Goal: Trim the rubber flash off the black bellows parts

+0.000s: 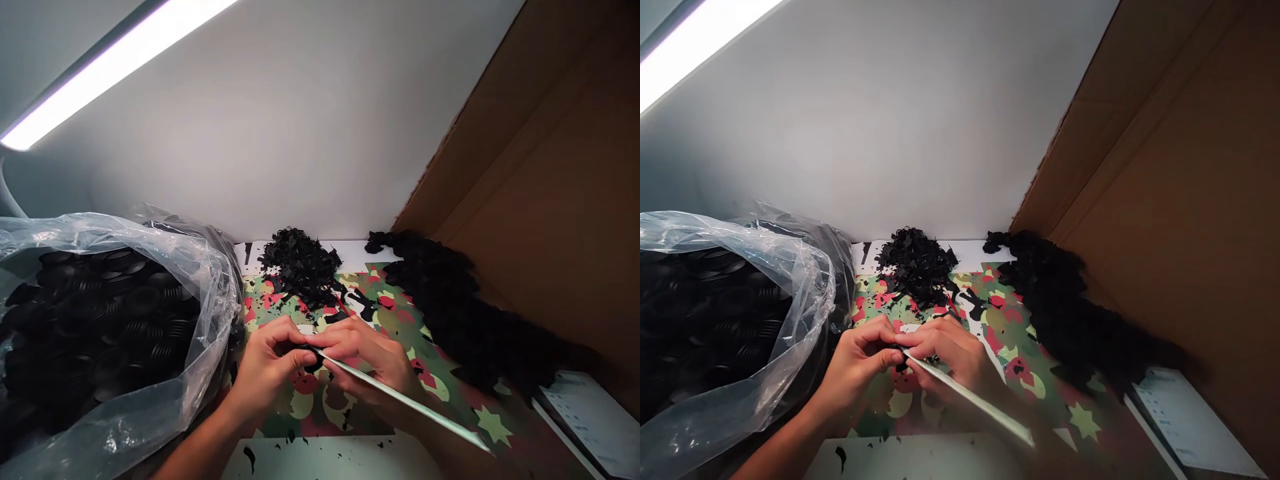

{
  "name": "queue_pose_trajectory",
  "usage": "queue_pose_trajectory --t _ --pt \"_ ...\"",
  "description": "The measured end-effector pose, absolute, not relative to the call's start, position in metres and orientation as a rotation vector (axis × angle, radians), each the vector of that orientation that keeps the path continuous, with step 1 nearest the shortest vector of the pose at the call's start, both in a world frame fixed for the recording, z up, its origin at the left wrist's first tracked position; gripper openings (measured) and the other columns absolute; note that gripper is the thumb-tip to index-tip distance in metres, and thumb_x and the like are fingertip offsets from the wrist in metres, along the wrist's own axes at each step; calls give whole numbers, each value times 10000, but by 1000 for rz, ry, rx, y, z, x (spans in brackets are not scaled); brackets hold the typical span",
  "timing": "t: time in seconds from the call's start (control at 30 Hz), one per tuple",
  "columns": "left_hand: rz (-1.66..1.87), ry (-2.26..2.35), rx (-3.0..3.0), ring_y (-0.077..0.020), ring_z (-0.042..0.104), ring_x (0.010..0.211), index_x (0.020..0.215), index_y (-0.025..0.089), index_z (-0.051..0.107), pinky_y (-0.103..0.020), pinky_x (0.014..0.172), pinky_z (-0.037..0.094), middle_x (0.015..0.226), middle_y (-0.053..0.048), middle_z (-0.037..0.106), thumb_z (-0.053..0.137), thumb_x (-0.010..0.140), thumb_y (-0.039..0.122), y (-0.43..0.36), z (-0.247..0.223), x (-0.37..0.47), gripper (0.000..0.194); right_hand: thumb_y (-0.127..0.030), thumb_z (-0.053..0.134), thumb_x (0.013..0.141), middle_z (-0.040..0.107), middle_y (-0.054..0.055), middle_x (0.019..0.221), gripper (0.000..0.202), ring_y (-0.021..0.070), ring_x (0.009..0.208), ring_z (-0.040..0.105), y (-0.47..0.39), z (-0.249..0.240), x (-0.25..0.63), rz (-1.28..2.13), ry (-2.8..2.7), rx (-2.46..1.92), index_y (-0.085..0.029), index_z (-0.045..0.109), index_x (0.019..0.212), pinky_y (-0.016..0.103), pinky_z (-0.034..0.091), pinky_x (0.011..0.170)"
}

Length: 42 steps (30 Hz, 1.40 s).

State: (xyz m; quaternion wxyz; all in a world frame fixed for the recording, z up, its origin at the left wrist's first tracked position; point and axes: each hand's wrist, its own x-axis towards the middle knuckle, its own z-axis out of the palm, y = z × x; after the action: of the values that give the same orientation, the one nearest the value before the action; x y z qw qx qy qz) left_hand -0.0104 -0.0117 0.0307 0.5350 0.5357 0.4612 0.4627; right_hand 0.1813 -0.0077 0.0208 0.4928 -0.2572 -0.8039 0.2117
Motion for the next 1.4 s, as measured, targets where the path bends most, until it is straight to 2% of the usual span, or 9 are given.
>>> queue_pose_trajectory --t 0.2,0.57,0.67,0.77,1.03,1.2,1.4 --pt "1038 1079 1254 -157 520 640 606 187 756 -263 604 400 641 -6 581 882 633 427 -10 33 -12 273 -163 639 931 800 51 1089 128 205 897 751 -6 19 183 531 -1939 -576 -267 674 997 348 580 799" --pt "959 973 1107 -140 508 639 614 173 744 -245 583 393 664 -1 559 891 630 442 -10 27 -13 307 -200 558 988 790 63 1059 99 205 932 735 -2 19 188 538 -2006 -495 -255 627 942 354 595 806" --pt "951 951 1058 -137 513 626 610 166 738 -246 565 411 681 -9 570 900 620 454 -11 25 -14 331 -152 525 993 781 61 1059 148 201 944 724 -4 16 184 471 -1999 -563 -253 632 975 348 594 809" --pt "990 941 994 -145 527 634 632 167 745 -262 563 453 723 -22 585 918 594 462 -12 28 -13 344 -173 517 1000 776 67 1064 151 214 916 722 -5 14 183 422 -1944 -667 -259 640 994 375 591 810" --pt "943 909 962 -123 517 624 614 150 735 -238 567 407 714 -9 565 921 592 473 -13 29 -14 373 -318 576 999 782 60 1107 141 213 992 743 -8 23 188 849 -1849 -662 -261 674 915 353 606 830" --pt "951 872 959 -118 505 638 615 156 716 -237 589 392 716 7 550 910 637 412 -14 25 -15 322 -378 577 1004 785 81 1099 203 213 989 743 -8 27 189 941 -1853 -654 -233 684 910 352 603 838" --pt "924 839 977 -121 496 621 631 160 717 -235 573 409 687 9 538 897 658 433 -13 24 -15 329 -383 574 1007 790 78 1072 201 203 951 743 -8 29 190 937 -1863 -644 -238 701 947 345 602 815"
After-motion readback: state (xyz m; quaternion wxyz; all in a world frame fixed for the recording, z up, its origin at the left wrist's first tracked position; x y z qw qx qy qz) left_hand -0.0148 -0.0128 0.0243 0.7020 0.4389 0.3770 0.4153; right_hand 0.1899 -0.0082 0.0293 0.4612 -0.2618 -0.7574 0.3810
